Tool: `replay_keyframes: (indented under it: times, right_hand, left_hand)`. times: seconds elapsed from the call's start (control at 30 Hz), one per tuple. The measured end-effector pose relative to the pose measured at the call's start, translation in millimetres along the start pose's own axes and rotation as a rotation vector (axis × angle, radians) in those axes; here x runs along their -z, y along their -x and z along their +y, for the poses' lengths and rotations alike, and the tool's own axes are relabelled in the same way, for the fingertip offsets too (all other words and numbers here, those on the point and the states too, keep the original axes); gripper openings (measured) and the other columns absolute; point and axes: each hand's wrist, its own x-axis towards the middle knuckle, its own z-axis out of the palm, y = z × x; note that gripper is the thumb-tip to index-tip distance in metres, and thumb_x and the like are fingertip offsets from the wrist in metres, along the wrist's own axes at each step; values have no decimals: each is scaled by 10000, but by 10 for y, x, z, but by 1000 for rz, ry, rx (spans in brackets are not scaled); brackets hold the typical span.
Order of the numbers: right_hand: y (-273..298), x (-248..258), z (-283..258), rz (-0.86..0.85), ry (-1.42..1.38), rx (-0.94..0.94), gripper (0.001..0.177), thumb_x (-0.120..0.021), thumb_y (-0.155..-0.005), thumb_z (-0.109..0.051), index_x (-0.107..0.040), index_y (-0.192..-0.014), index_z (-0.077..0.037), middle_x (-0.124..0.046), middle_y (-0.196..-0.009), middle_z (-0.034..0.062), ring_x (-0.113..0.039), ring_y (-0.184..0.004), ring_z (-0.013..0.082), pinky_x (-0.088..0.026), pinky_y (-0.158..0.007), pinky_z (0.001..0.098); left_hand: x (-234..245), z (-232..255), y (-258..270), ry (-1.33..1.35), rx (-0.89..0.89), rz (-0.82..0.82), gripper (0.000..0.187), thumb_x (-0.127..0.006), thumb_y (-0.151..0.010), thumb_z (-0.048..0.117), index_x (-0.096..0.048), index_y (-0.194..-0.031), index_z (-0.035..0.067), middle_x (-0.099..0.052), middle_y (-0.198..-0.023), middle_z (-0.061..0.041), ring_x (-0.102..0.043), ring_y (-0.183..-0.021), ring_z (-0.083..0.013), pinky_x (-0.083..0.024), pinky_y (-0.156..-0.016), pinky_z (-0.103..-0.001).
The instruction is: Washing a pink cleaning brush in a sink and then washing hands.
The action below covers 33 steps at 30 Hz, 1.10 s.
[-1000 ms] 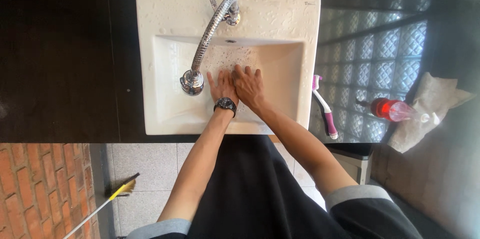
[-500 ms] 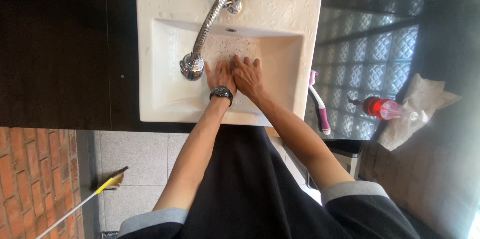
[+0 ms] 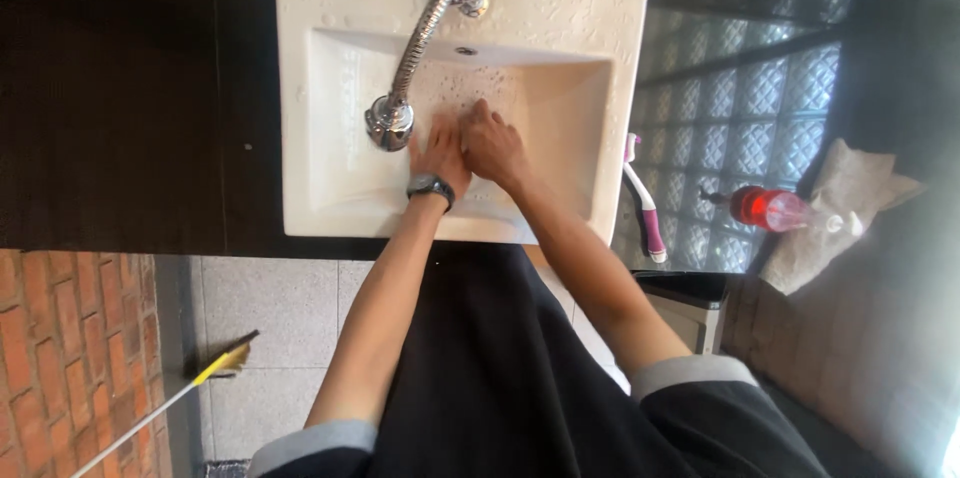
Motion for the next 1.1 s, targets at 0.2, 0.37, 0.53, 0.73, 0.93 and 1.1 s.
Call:
replay_keyframes:
  times: [0.2,0.37,0.53,0.73,0.93,1.1]
  right_hand:
    - [-221,-1044,-330,195,-1839,-697,318,-520,-1092,-257,-687,-1110,13,-710,-893,67,-627,-873,262,-520,-824,434]
    - [-402,-1049,-916,348,-2450,-649,450,-374,-1137,-355,-643,-1069,-1,-688,-932,103,-643,-852,244,-529,-806,413]
    - [-383,-736,-1177,400,-2508,-695,463,-317,-1066,-361,-623,-1040,-14,-683,-985,141,-672,-885,264,-563,-846,411]
    - [-347,-893,-1254,515,-2336,-781,296,-409,-1037,-171,-631,-1066,23,-684,-1007,152,-670,-911,262,-574,-834,412]
    - [-307,-749,-1333,513,-2574,-536,295,-411,-1043,-200,-590,-1097,28,-652,-1053,162,-664,-964,296,-578,-899,449]
    - [-85,-666,-1011,206,-2699,-414,406,-347,-1062,-266,-559,-1172,62,-654,-1175,213,-661,-1047,332,-526,-976,448]
  left_hand:
    - [-211,-558,-40,962,305,373,377,-520,-1049,310,-648,-1299,58,-675,-1281,-201,-654,-1130,-344,-510,-921,-445]
    - [311,-628,137,1404,277,584,434,-547,-994,324,-664,-1217,-29,-730,-1151,-180,-702,-1017,-254,-559,-886,-369]
    - [374,-591,308,1714,218,623,534,-440,-1082,399,-635,-1279,-57,-694,-1205,-129,-665,-1076,-185,-547,-918,-315]
    - [308,-713,386,1619,154,663,578,-435,-1096,430,-640,-1311,-66,-685,-1271,-136,-634,-1182,-188,-494,-1035,-316]
    - [473,-639,455,1630,53,677,570,-460,-1104,417,-620,-1352,-71,-659,-1350,-159,-595,-1271,-209,-456,-1104,-338]
    - [118,-501,395,1599,154,623,402,-483,-1038,172,-613,-1353,-41,-687,-1301,-156,-668,-1168,-229,-523,-995,-342]
